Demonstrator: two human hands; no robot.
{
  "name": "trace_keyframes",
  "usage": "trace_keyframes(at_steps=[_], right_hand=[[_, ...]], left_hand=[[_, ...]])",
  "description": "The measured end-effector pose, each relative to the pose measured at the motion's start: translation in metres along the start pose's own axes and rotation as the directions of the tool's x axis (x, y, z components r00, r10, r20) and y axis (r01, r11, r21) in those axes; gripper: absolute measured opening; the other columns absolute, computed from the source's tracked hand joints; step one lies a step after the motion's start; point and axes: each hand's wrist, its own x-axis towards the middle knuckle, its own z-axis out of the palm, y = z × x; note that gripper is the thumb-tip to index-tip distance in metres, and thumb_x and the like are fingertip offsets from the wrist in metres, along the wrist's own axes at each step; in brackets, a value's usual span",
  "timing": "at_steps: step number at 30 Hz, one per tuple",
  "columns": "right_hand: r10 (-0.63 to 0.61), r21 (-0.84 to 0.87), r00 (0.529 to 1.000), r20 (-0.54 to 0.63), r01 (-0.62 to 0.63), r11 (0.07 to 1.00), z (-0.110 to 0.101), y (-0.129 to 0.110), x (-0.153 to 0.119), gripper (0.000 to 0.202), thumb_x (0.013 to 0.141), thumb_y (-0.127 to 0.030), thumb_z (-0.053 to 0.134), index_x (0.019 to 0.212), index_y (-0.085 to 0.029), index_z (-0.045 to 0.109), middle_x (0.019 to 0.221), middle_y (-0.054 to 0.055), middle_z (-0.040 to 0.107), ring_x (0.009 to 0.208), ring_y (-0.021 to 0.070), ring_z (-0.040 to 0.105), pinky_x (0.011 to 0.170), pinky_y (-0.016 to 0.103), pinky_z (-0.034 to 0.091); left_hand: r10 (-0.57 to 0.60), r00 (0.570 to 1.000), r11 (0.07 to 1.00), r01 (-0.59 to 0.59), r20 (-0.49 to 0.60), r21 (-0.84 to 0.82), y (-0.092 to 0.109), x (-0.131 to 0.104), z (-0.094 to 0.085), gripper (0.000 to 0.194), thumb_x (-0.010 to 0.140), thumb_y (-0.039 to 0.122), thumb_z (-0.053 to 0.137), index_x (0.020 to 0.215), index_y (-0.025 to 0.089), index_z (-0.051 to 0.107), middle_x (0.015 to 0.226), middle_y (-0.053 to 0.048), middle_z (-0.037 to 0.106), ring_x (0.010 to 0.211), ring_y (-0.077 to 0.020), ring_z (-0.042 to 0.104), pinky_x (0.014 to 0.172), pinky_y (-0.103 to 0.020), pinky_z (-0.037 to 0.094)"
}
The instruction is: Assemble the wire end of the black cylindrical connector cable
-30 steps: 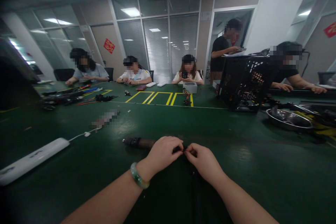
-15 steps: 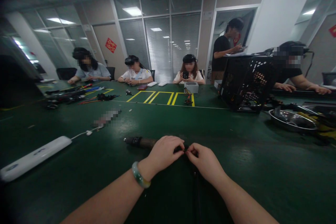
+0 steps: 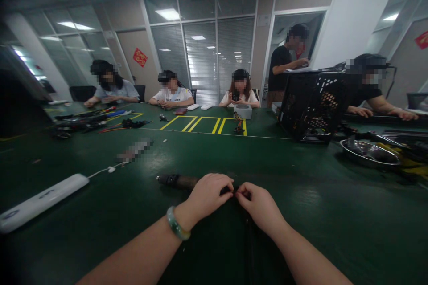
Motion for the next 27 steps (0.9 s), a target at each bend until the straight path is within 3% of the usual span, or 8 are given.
trace_keyframes(at_steps=[27], right_hand=[[0.009, 0.015, 1.0, 0.0, -0.009, 1.0, 0.0, -0.0005, -0.0009, 0.017, 0.087, -0.032, 0.053, 0.085, -0.021, 0.065, 0.078, -0.001, 0.068, 0.07, 0.0158, 0.062, 0.06, 0.024, 0.04]], left_hand=[[-0.017, 1.0, 1.0, 0.017, 0.01, 0.025, 0.0011, 0.0004, 0.0004, 0.008, 0.085, 0.023, 0.066, 0.091, 0.022, 0.062, 0.099, 0.001, 0.065, 0.093, -0.0186, 0.059, 0.086, -0.035, 0.043]])
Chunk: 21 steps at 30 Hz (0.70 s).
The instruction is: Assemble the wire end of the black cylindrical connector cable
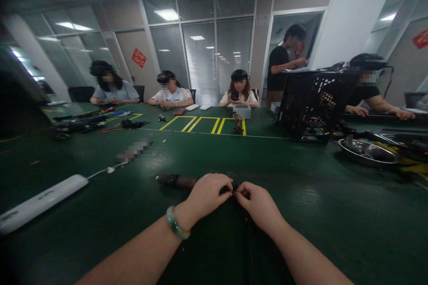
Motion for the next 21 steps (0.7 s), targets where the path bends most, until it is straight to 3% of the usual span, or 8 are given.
trace_keyframes(at_steps=[21], right_hand=[[-0.007, -0.002, 1.0, -0.004, 0.007, 1.0, 0.0018, 0.0046, 0.0015, 0.019, 0.088, -0.033, 0.052, 0.085, -0.021, 0.066, 0.078, 0.0, 0.068, 0.07, 0.0166, 0.062, 0.06, 0.024, 0.041]], left_hand=[[0.0, 1.0, 1.0, 0.0, 0.032, 0.002, 0.0053, -0.0009, -0.0063, 0.014, 0.085, 0.021, 0.06, 0.098, 0.022, 0.062, 0.103, -0.001, 0.065, 0.098, -0.0195, 0.058, 0.092, -0.037, 0.042]])
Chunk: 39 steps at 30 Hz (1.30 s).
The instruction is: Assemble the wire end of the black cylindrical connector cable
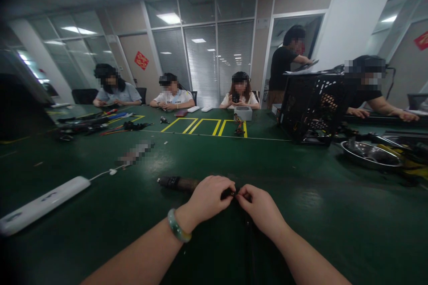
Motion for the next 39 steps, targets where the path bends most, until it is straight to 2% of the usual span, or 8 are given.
trace_keyframes(at_steps=[4, 8, 12, 18, 22, 27, 32, 39], right_hand=[[0.004, 0.004, 1.0, 0.002, -0.004, 1.0, 0.0, 0.0, 0.0, 0.019, 0.088, -0.034, 0.052, 0.085, -0.021, 0.065, 0.079, 0.0, 0.068, 0.071, 0.0164, 0.062, 0.06, 0.025, 0.042], [0.008, 0.018, 1.0, 0.008, -0.009, 1.0, 0.0, 0.0, 0.0, 0.019, 0.088, -0.034, 0.051, 0.086, -0.021, 0.064, 0.079, 0.0, 0.068, 0.07, 0.0162, 0.062, 0.059, 0.024, 0.041], [0.0, 0.013, 1.0, -0.02, 0.0, 1.0, 0.002, 0.002, 0.001, 0.017, 0.087, -0.032, 0.052, 0.082, -0.02, 0.063, 0.074, -0.001, 0.067, 0.068, 0.0159, 0.061, 0.059, 0.024, 0.04], [0.023, 0.034, 1.0, -0.012, -0.022, 0.999, 0.002, 0.003, 0.001, 0.018, 0.088, -0.035, 0.052, 0.084, -0.021, 0.063, 0.077, -0.001, 0.068, 0.07, 0.0163, 0.063, 0.059, 0.024, 0.041], [0.017, 0.029, 1.0, 0.004, -0.017, 0.999, 0.001, 0.002, 0.0, 0.017, 0.088, -0.034, 0.052, 0.085, -0.021, 0.063, 0.078, -0.001, 0.068, 0.07, 0.0163, 0.063, 0.06, 0.024, 0.042], [0.041, 0.022, 0.999, 0.015, -0.042, 0.999, -0.002, -0.003, -0.002, 0.017, 0.088, -0.034, 0.052, 0.085, -0.021, 0.063, 0.078, -0.001, 0.068, 0.07, 0.0162, 0.063, 0.059, 0.024, 0.042], [0.031, 0.0, 0.999, 0.006, -0.031, 1.0, -0.004, -0.009, -0.003, 0.016, 0.088, -0.032, 0.053, 0.082, -0.022, 0.063, 0.078, -0.001, 0.067, 0.072, 0.0159, 0.062, 0.061, 0.024, 0.042], [0.011, 0.01, 1.0, 0.011, -0.011, 1.0, 0.0, -0.001, -0.001, 0.018, 0.089, -0.033, 0.052, 0.084, -0.021, 0.065, 0.077, -0.001, 0.067, 0.07, 0.0158, 0.062, 0.059, 0.024, 0.04]], left_hand=[[-0.035, 0.999, 0.999, 0.035, -0.016, -0.005, -0.002, 0.0, 0.002, 0.015, 0.083, 0.026, 0.064, 0.097, 0.021, 0.06, 0.098, -0.001, 0.065, 0.094, -0.0202, 0.059, 0.089, -0.037, 0.044], [-0.005, 1.0, 1.0, 0.004, -0.027, -0.024, -0.002, 0.0, 0.003, 0.007, 0.084, 0.021, 0.062, 0.091, 0.022, 0.061, 0.1, 0.0, 0.065, 0.096, -0.0192, 0.059, 0.09, -0.037, 0.043], [0.007, 1.0, 1.0, -0.008, -0.026, -0.023, -0.002, 0.0, 0.002, 0.01, 0.084, 0.018, 0.061, 0.093, 0.022, 0.062, 0.102, 0.0, 0.066, 0.097, -0.0197, 0.059, 0.091, -0.037, 0.042], [-0.029, 0.999, 1.0, 0.029, -0.013, -0.001, -0.002, 0.0, 0.001, 0.016, 0.083, 0.029, 0.066, 0.096, 0.022, 0.061, 0.1, -0.001, 0.065, 0.096, -0.0203, 0.059, 0.09, -0.037, 0.044], [-0.007, 1.0, 1.0, 0.007, -0.016, -0.011, -0.002, -0.001, 0.001, 0.008, 0.085, 0.024, 0.062, 0.092, 0.023, 0.061, 0.1, 0.002, 0.064, 0.096, -0.0177, 0.058, 0.089, -0.035, 0.043], [-0.025, 0.999, 0.999, 0.024, -0.038, -0.022, -0.004, 0.0, 0.002, 0.016, 0.082, 0.025, 0.066, 0.096, 0.022, 0.06, 0.098, 0.001, 0.064, 0.093, -0.0187, 0.059, 0.087, -0.035, 0.044], [-0.017, 1.0, 1.0, 0.016, -0.026, -0.017, -0.005, 0.0, 0.003, 0.008, 0.084, 0.025, 0.063, 0.091, 0.022, 0.061, 0.099, 0.0, 0.065, 0.094, -0.0189, 0.059, 0.087, -0.035, 0.045], [0.01, 0.999, 0.999, -0.011, -0.042, -0.03, -0.005, 0.0, 0.005, 0.012, 0.083, 0.021, 0.064, 0.095, 0.023, 0.061, 0.105, 0.001, 0.065, 0.1, -0.0188, 0.058, 0.092, -0.036, 0.043]])
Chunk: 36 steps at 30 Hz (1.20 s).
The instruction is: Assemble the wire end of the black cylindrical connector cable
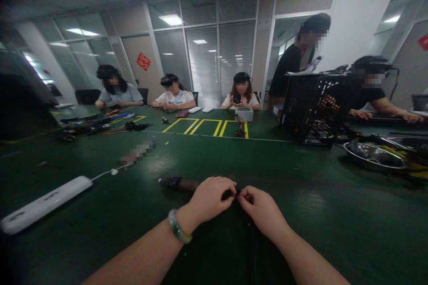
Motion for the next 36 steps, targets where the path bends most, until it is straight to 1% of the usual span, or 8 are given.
trace_keyframes(at_steps=[4, 8, 12, 18, 21, 24, 30, 36], right_hand=[[-0.01, 0.008, 1.0, 0.006, 0.01, 1.0, 0.0014, 0.0045, 0.0017, 0.019, 0.089, -0.035, 0.052, 0.085, -0.022, 0.065, 0.077, -0.001, 0.067, 0.07, 0.0161, 0.062, 0.059, 0.024, 0.04], [0.003, 0.007, 1.0, 0.024, -0.003, 1.0, -0.0001, 0.0035, 0.0022, 0.02, 0.09, -0.037, 0.052, 0.088, -0.023, 0.066, 0.081, -0.001, 0.069, 0.072, 0.0165, 0.063, 0.06, 0.024, 0.04], [-0.004, -0.02, 1.0, 0.003, 0.004, 1.0, 0.0005, 0.0029, 0.0029, 0.019, 0.089, -0.035, 0.053, 0.086, -0.023, 0.067, 0.079, -0.001, 0.068, 0.072, 0.0164, 0.062, 0.06, 0.024, 0.04], [0.011, -0.004, 1.0, -0.014, -0.011, 1.0, 0.0028, 0.0061, 0.0026, 0.018, 0.089, -0.035, 0.052, 0.085, -0.022, 0.065, 0.077, -0.002, 0.068, 0.07, 0.0157, 0.062, 0.058, 0.024, 0.04], [0.015, 0.001, 1.0, -0.005, -0.015, 1.0, 0.0017, 0.0049, 0.0018, 0.018, 0.089, -0.034, 0.052, 0.084, -0.022, 0.065, 0.078, -0.001, 0.068, 0.07, 0.0156, 0.062, 0.059, 0.023, 0.041], [0.018, 0.01, 1.0, 0.007, -0.018, 1.0, 0.0008, 0.0023, 0.0012, 0.018, 0.089, -0.034, 0.052, 0.086, -0.022, 0.065, 0.081, -0.001, 0.069, 0.071, 0.0158, 0.063, 0.059, 0.023, 0.041], [0.017, -0.008, 1.0, -0.002, -0.017, 1.0, 0.0007, 0.0012, 0.0017, 0.018, 0.089, -0.034, 0.052, 0.085, -0.022, 0.065, 0.078, -0.001, 0.068, 0.07, 0.0158, 0.063, 0.059, 0.024, 0.04], [-0.007, -0.02, 1.0, 0.006, 0.008, 1.0, 0.0, 0.0046, 0.0033, 0.018, 0.089, -0.035, 0.052, 0.086, -0.023, 0.065, 0.081, -0.001, 0.069, 0.072, 0.0161, 0.063, 0.06, 0.024, 0.04]], left_hand=[[-0.025, 1.0, 1.0, 0.025, -0.003, 0.012, -0.001, 0.0003, 0.0011, 0.015, 0.082, 0.025, 0.066, 0.095, 0.022, 0.061, 0.102, 0.0, 0.065, 0.096, -0.02, 0.059, 0.089, -0.036, 0.044], [-0.008, 1.0, 1.0, 0.007, 0.014, 0.019, -0.0019, 0.0004, 0.0004, 0.008, 0.084, 0.025, 0.065, 0.092, 0.023, 0.061, 0.103, 0.001, 0.065, 0.097, -0.0189, 0.059, 0.09, -0.035, 0.043], [0.008, 0.999, 1.0, -0.009, 0.034, 0.022, -0.0012, 0.0004, -0.0007, 0.005, 0.086, 0.022, 0.062, 0.091, 0.023, 0.063, 0.106, 0.002, 0.065, 0.1, -0.018, 0.058, 0.094, -0.036, 0.041], [-0.05, 0.998, 0.998, 0.048, 0.036, 0.034, 0.0017, 0.0002, -0.0017, 0.022, 0.082, 0.031, 0.068, 0.101, 0.023, 0.059, 0.104, 0.0, 0.064, 0.099, -0.0198, 0.058, 0.091, -0.036, 0.043], [-0.055, 0.998, 0.998, 0.054, 0.039, 0.043, 0.0027, 0.0004, -0.0024, 0.013, 0.084, 0.027, 0.064, 0.095, 0.022, 0.06, 0.102, -0.001, 0.064, 0.097, -0.0197, 0.059, 0.089, -0.035, 0.043], [-0.026, 0.999, 0.999, 0.026, 0.027, 0.025, 0.0034, 0.0002, -0.0034, 0.006, 0.085, 0.022, 0.061, 0.091, 0.023, 0.06, 0.101, 0.001, 0.064, 0.097, -0.0183, 0.059, 0.088, -0.034, 0.043], [-0.039, 0.999, 0.999, 0.039, 0.025, 0.022, 0.0024, 0.0, -0.0027, 0.017, 0.082, 0.026, 0.065, 0.097, 0.023, 0.058, 0.103, 0.0, 0.064, 0.097, -0.0199, 0.058, 0.089, -0.036, 0.043], [-0.03, 0.999, 0.999, 0.029, 0.019, 0.019, 0.0014, 0.0001, -0.0013, 0.009, 0.084, 0.023, 0.062, 0.093, 0.023, 0.06, 0.105, 0.001, 0.064, 0.098, -0.0191, 0.058, 0.091, -0.036, 0.042]])
